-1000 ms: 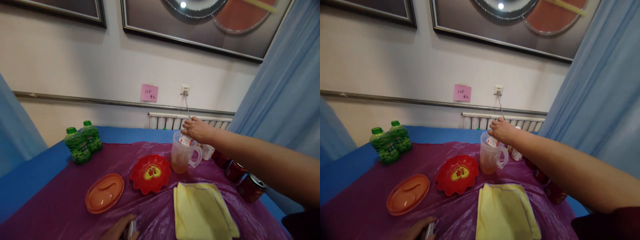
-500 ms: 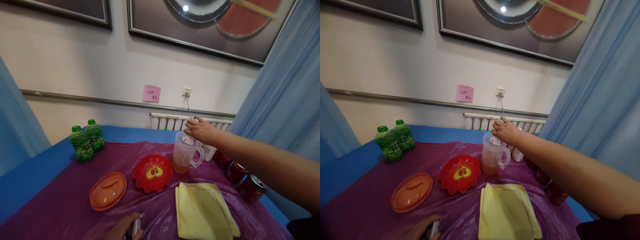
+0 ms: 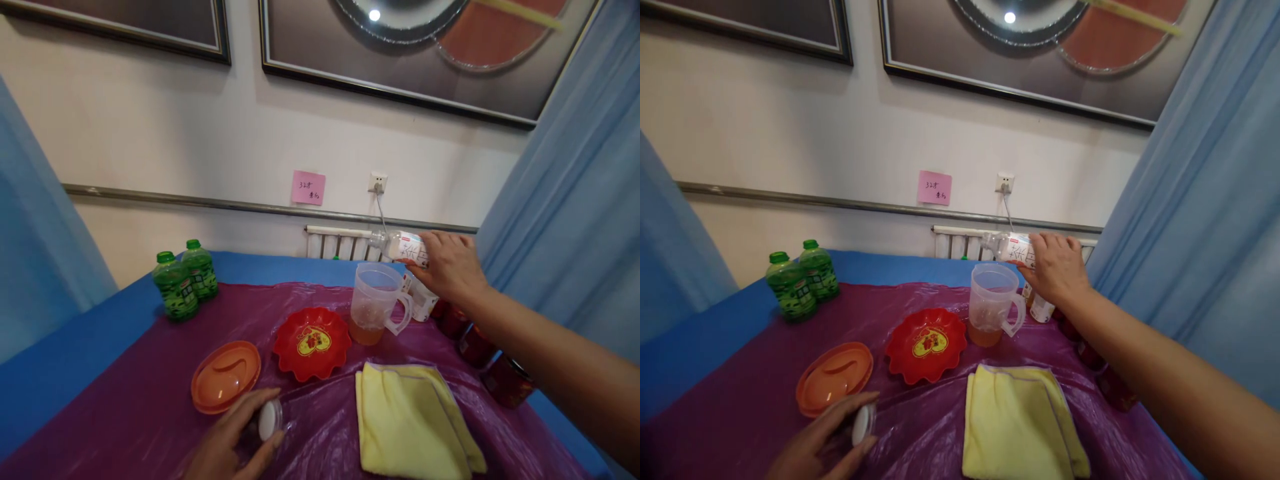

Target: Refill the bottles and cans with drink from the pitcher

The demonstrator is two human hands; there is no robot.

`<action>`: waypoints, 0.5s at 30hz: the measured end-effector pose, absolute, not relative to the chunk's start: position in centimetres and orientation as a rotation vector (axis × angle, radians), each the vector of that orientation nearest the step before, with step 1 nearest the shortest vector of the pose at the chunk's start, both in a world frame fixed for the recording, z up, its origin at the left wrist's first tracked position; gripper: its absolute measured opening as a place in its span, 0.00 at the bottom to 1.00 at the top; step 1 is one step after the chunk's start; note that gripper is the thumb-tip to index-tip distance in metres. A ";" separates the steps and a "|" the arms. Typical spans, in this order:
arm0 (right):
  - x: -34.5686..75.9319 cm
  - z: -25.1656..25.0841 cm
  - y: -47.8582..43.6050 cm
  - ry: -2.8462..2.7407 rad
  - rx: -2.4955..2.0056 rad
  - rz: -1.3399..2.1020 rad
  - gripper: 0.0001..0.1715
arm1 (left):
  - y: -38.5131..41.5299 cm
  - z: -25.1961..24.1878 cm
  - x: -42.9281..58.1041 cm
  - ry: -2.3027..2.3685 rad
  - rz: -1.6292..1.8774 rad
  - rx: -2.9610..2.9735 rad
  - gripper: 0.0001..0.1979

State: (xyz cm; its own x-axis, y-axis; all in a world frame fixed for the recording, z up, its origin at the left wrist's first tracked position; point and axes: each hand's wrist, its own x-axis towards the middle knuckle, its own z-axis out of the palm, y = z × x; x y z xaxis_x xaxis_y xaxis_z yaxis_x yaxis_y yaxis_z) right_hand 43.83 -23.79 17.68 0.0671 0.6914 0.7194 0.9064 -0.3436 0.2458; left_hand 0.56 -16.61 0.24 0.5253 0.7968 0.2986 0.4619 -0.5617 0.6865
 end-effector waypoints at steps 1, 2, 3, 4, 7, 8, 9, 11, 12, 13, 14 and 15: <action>43.0 17.0 -24.2 -1.550 -2.011 -1.070 0.31 | -16.4 1.6 0.8 1.022 0.856 2.223 0.21; 41.8 16.1 -24.6 -1.510 -1.932 -0.978 0.32 | -16.3 2.9 1.1 1.027 0.904 2.226 0.21; 40.4 14.9 -24.9 -1.494 -1.846 -0.865 0.33 | -16.2 4.3 1.5 1.023 0.964 2.225 0.21; 38.7 13.5 -25.1 -1.497 -1.758 -0.727 0.33 | -16.1 5.6 1.9 1.005 1.008 2.219 0.21; 33.2 8.5 -25.1 -1.492 -1.572 -0.257 0.33 | -16.2 9.0 3.6 0.933 1.134 2.175 0.21; 31.5 6.8 -24.9 -1.494 -1.519 -0.143 0.34 | -16.2 9.9 4.2 0.914 1.171 2.160 0.21; 30.0 5.2 -24.7 -1.485 -1.472 -0.070 0.35 | -16.2 10.5 4.9 0.897 1.206 2.149 0.22; 27.9 2.5 -24.2 -1.459 -1.414 0.013 0.37 | -16.2 11.4 6.1 0.856 1.229 2.167 0.21; 27.2 1.4 -23.9 -1.445 -1.400 0.029 0.38 | -16.2 11.6 6.6 0.830 1.222 2.196 0.21; 26.8 0.6 -23.8 -1.437 -1.391 0.036 0.38 | -16.1 11.6 7.1 0.801 1.203 2.236 0.20; 26.6 -0.1 -23.6 -1.436 -1.386 0.032 0.38 | -16.1 11.6 7.4 0.770 1.180 2.279 0.19; 26.6 -0.6 -23.5 -1.440 -1.382 0.022 0.38 | -16.0 11.5 7.8 0.739 1.149 2.322 0.18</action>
